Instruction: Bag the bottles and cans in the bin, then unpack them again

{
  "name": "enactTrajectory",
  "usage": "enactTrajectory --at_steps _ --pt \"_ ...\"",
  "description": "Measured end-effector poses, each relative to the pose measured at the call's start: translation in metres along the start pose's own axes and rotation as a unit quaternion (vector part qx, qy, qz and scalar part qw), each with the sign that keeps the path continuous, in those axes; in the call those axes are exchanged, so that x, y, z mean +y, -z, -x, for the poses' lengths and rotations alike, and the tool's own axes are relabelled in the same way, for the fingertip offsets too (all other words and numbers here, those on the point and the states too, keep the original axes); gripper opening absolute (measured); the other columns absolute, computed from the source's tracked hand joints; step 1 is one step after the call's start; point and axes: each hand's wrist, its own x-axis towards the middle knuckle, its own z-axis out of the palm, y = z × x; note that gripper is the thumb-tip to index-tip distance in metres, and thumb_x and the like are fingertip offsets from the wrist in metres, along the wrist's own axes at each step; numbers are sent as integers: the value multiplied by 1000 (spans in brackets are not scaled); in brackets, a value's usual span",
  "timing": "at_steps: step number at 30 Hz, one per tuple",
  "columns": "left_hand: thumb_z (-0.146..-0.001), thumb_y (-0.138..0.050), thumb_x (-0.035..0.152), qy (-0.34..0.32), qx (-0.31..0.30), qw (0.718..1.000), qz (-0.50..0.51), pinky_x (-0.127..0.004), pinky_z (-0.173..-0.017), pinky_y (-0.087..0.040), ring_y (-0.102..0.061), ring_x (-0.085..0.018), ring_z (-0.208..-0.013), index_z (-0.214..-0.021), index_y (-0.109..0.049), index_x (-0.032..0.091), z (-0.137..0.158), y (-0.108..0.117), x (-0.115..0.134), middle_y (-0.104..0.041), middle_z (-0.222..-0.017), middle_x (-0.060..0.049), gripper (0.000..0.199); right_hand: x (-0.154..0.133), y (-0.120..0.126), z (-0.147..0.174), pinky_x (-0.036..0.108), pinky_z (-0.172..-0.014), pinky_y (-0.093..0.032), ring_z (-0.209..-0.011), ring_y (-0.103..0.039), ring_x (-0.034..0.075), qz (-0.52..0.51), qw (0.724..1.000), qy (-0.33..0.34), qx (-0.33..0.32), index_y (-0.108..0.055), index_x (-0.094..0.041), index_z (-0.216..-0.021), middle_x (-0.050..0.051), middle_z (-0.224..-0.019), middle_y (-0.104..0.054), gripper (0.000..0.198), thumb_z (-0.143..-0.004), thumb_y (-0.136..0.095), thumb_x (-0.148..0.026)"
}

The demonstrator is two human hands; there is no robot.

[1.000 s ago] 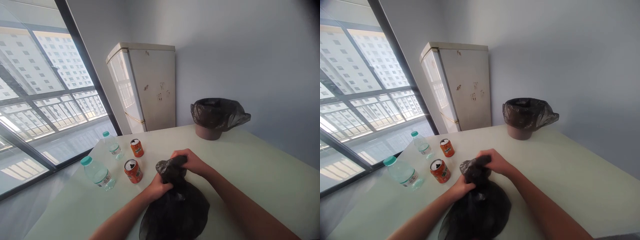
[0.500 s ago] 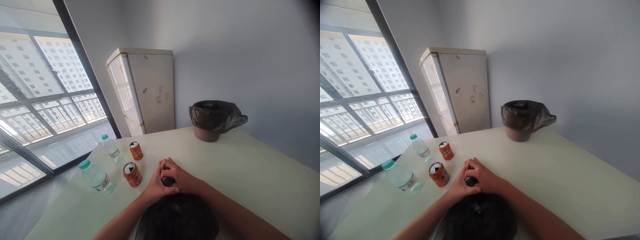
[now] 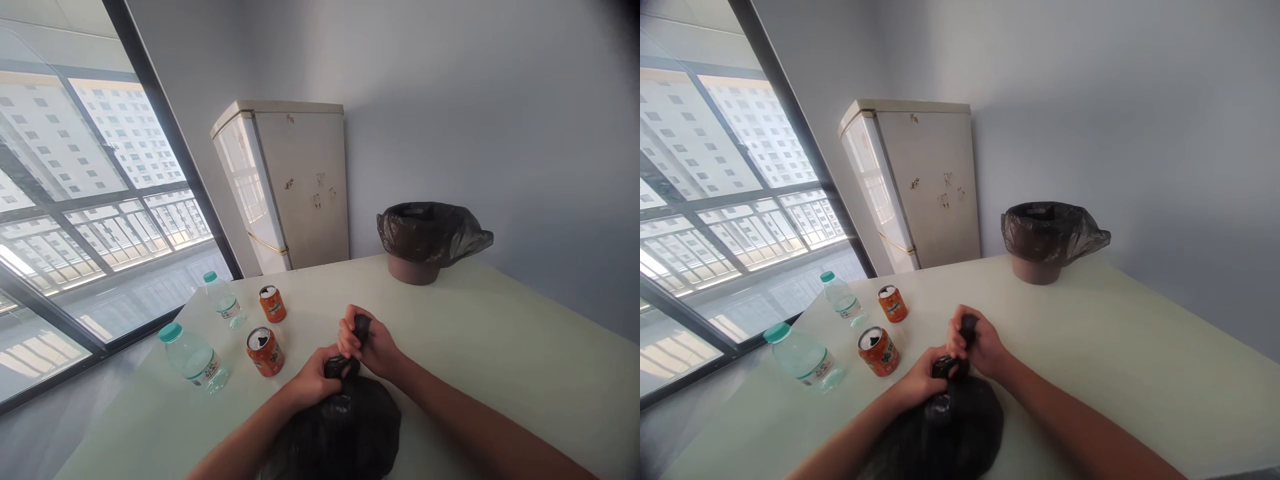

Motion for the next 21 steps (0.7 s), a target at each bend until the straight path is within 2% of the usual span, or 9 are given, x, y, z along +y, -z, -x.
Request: enactTrajectory --at_steps 3,5,7,9,12,14,16,19,21 --pt "-63 -61 10 26 -30 991 124 -26 -66 -45 -61 -17 -69 -112 -59 18 2 6 -1 -69 -80 -2 50 -12 11 -4 24 -51 -31 -44 -26 8 -75 997 6 29 -53 -20 -73 -6 -53 -32 11 -83 -54 -14" --pt "-71 -65 18 66 -53 986 144 -26 -62 -43 -57 -15 -61 -119 -60 17 3 10 -2 -66 -73 -1 49 -22 20 -5 23 -50 -26 -46 -21 8 -99 994 17 44 -52 -19 -72 -6 -54 -28 11 -80 -54 -11" --pt "-76 -71 27 99 -65 988 98 -24 -61 -40 -54 -13 -63 -116 -66 15 4 12 1 -62 -75 0 43 -29 29 -6 23 -49 -23 -47 -17 8 -111 992 33 56 -51 -18 -72 -6 -56 -25 12 -79 -54 -10" --pt "-73 -79 31 112 -85 990 32 -23 -63 -39 -53 -13 -70 -107 -72 13 3 13 5 -61 -80 -1 39 -34 34 -7 23 -49 -21 -47 -15 8 -116 990 39 64 -51 -18 -72 -6 -56 -24 11 -78 -54 -9" --pt "-63 -81 21 109 -146 983 5 -24 -64 -40 -52 -13 -70 -89 -72 12 1 11 6 -61 -76 -1 29 -40 37 -7 22 -48 -20 -48 -13 8 -119 989 44 70 -51 -18 -71 -6 -56 -21 10 -77 -54 -10" --pt "-60 -73 15 90 -152 984 34 -25 -64 -41 -52 -14 -69 -79 -66 14 -1 10 2 -60 -73 -1 20 -44 37 -7 22 -48 -20 -48 -12 8 -115 989 54 77 -51 -18 -71 -6 -56 -21 10 -77 -54 -10" --pt "-59 -66 13 69 -131 985 88 -26 -64 -43 -55 -15 -69 -72 -56 17 -1 9 -2 -62 -72 -2 17 -50 39 -6 22 -48 -21 -48 -12 8 -111 988 69 85 -50 -18 -71 -6 -57 -21 10 -76 -55 -10" --pt "-63 -60 16 96 -112 974 174 -27 -56 -45 -58 -16 -58 -85 -51 19 3 11 -7 -64 -71 -2 24 -59 45 -6 21 -48 -24 -49 -13 8 -112 984 95 98 -51 -18 -72 -6 -58 -21 9 -74 -55 -10" --pt "-70 -60 20 123 -110 966 200 -23 -46 -36 -48 -12 -47 -94 -54 19 7 14 -8 -57 -63 1 25 -65 50 -6 20 -48 -25 -49 -13 8 -113 982 111 107 -50 -18 -72 -6 -58 -21 9 -72 -56 -11"
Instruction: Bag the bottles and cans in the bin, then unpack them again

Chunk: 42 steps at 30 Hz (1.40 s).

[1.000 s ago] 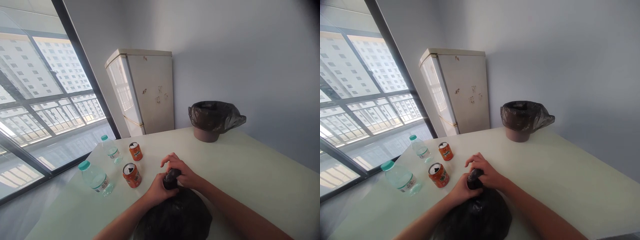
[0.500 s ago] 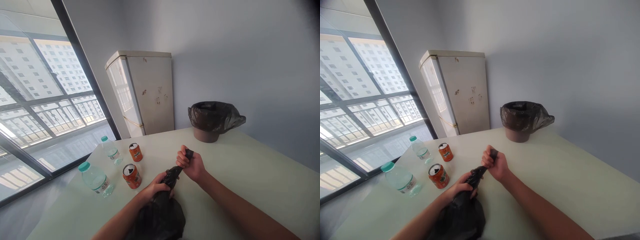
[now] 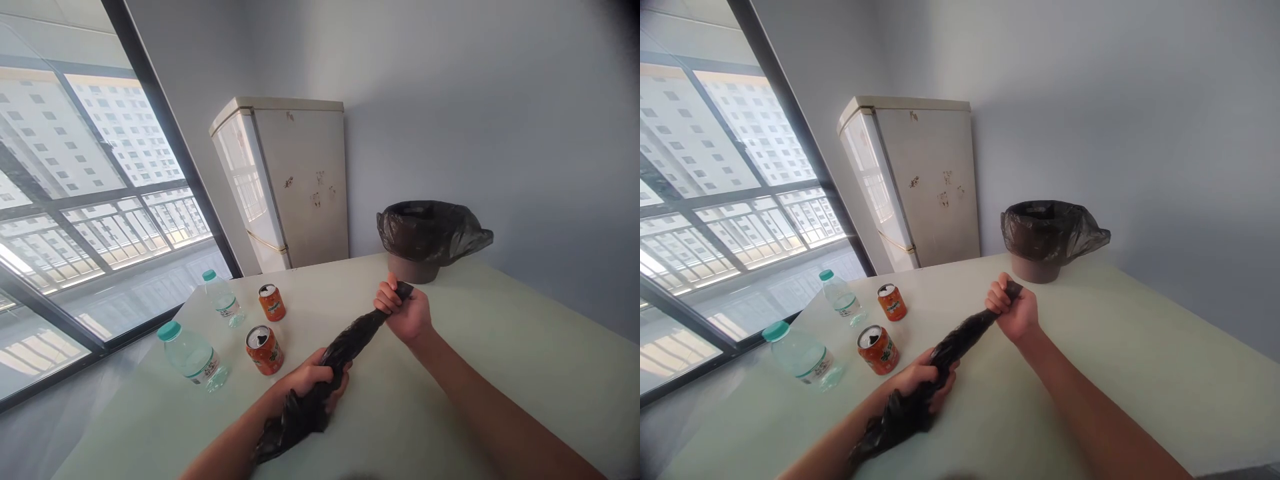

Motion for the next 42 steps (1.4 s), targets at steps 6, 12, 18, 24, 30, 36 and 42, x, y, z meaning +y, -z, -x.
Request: enactTrajectory --at_steps 6,12,18,24,30,36,42 --pt "-84 -73 49 34 3 997 -62 -22 -46 -28 -39 -8 -48 -73 -60 13 7 1 4 -45 -54 2 39 -28 13 -7 20 -46 -30 -46 -16 8 7 998 58 23 -50 -19 -72 -6 -56 -24 8 -73 -54 -11" --pt "-84 -74 55 74 24 997 -28 -22 -44 -33 -48 -10 -48 -77 -52 18 -1 3 -5 -50 -63 2 43 -50 25 -14 24 -55 -47 -53 -47 11 28 987 149 57 -61 -21 -82 -2 -63 -50 13 -73 -54 -15" --pt "-76 -83 52 -49 192 979 52 -19 -43 -25 -42 -7 -54 -84 -52 18 -8 10 -4 -46 -72 4 47 -23 32 -23 45 -97 -51 -111 -67 27 77 986 -13 147 -71 -23 -103 9 -116 -74 28 -95 -51 -40" --pt "-74 -85 53 -135 240 959 72 -19 -45 -26 -36 -5 -53 -79 -48 19 -8 8 4 -41 -69 5 50 38 14 -4 51 -106 -46 -126 -59 33 95 967 -235 -10 -71 -15 -121 19 -128 -70 88 -93 -28 -87" --pt "-77 -81 56 55 33 991 -120 -23 -54 -37 -45 -9 -58 -68 -53 15 0 5 -2 -48 -67 0 50 57 -10 12 40 -99 -53 -112 -68 26 61 978 -200 -22 -66 -17 -128 12 -124 -71 57 -95 -61 -63" --pt "-74 -84 60 143 -84 976 -144 -23 -59 -44 -48 -9 -58 -69 -60 15 2 5 -5 -50 -66 1 51 31 8 -1 23 -58 -52 -60 -58 10 23 987 -136 82 -62 -21 -128 -5 -73 -60 46 -85 -79 -23" --pt "-67 -91 39 113 -54 991 -51 -31 -76 -56 -70 -23 -88 -105 -75 9 5 13 2 -74 -99 -13 50 15 -14 3 36 -84 -60 -97 -68 19 17 993 -70 88 -60 -22 -88 3 -108 -71 17 -87 -76 -29"
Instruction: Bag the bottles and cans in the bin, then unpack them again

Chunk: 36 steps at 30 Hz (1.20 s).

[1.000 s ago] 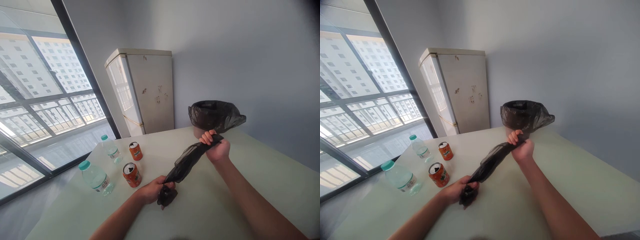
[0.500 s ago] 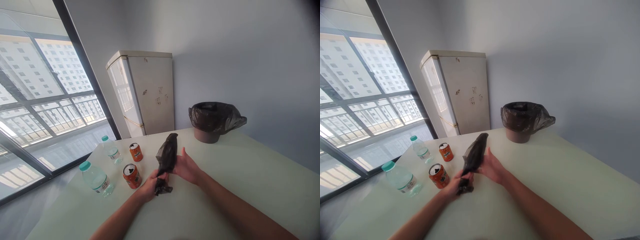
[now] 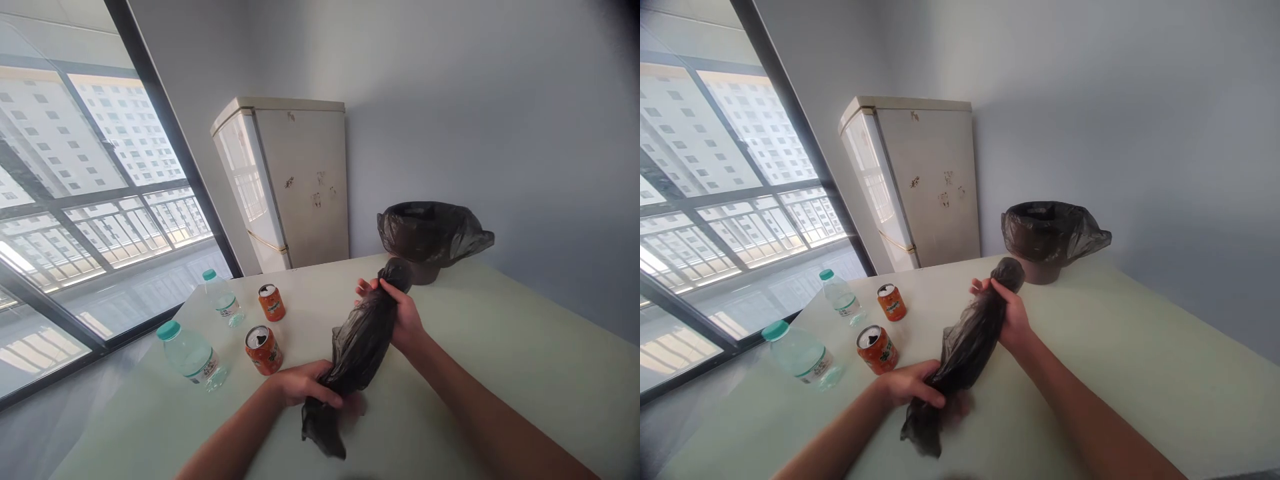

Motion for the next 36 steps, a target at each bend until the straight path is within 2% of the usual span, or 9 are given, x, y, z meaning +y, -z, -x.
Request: enactTrajectory --at_steps 2,4,8,12,17,22,28,31,36 --pt "-70 -90 40 -45 -14 999 18 -34 -85 -56 -70 -28 -104 -120 -72 9 2 -2 4 -73 -114 -17 61 -1 -7 4 41 -94 -58 -108 -67 22 -2 1000 11 -21 -54 -22 -82 4 -115 -71 23 -87 -75 -30" --pt "-73 -89 44 -126 28 990 51 -35 -92 -54 -69 -29 -111 -127 -69 10 1 -7 8 -71 -121 -18 67 3 -11 7 39 -92 -58 -90 -68 17 6 999 16 -36 -53 -23 -83 0 -93 -70 24 -90 -74 -31" --pt "-76 -86 50 -206 63 972 94 -36 -101 -49 -67 -30 -116 -133 -65 8 -3 -18 15 -68 -128 -21 74 26 -14 12 20 -53 -45 -42 -30 6 24 996 -22 -82 -53 -24 -90 -11 -54 -40 21 -96 -70 -34" --pt "-72 -89 54 -186 64 976 99 -35 -97 -50 -68 -28 -111 -132 -64 9 -4 -20 13 -69 -123 -20 79 54 -19 20 20 -42 -20 -41 -12 6 64 987 -89 -120 -51 -23 -89 -13 -49 -27 25 -98 -68 -40" --pt "-70 -91 43 -104 72 992 -12 -27 -70 -48 -65 -18 -74 -107 -70 12 -8 -25 6 -72 -88 -9 52 71 -26 30 22 -52 -26 -52 -21 7 160 978 -47 -123 -55 -20 -87 -9 -57 -30 30 -96 -70 -44" --pt "-81 -80 53 -78 92 991 -49 -24 -53 -32 -40 -8 -51 -79 -63 13 -14 -27 5 -47 -57 5 43 66 -23 20 22 -45 -20 -49 -12 7 82 993 -55 -71 -53 -21 -87 -11 -57 -20 33 -93 -73 -48" --pt "-90 -69 60 -79 58 995 -6 -26 -61 -44 -64 -16 -63 -79 -49 17 -11 -12 2 -62 -74 -4 49 47 -10 4 20 -44 -26 -49 -14 7 50 998 32 2 -52 -21 -84 -10 -61 -21 31 -93 -75 -39" --pt "-91 -68 60 -49 57 997 21 -22 -47 -35 -50 -8 -47 -85 -49 18 -8 -10 2 -53 -72 2 46 33 -8 2 20 -43 -28 -47 -22 6 87 992 87 30 -54 -21 -85 -9 -59 -30 29 -92 -75 -39" --pt "-89 -71 58 -32 22 999 8 -21 -48 -30 -32 -7 -50 -79 -47 18 -4 -11 6 -35 -60 8 47 8 -11 2 20 -43 -28 -43 -19 6 136 975 164 53 -57 -22 -87 -10 -52 -32 24 -93 -72 -40"
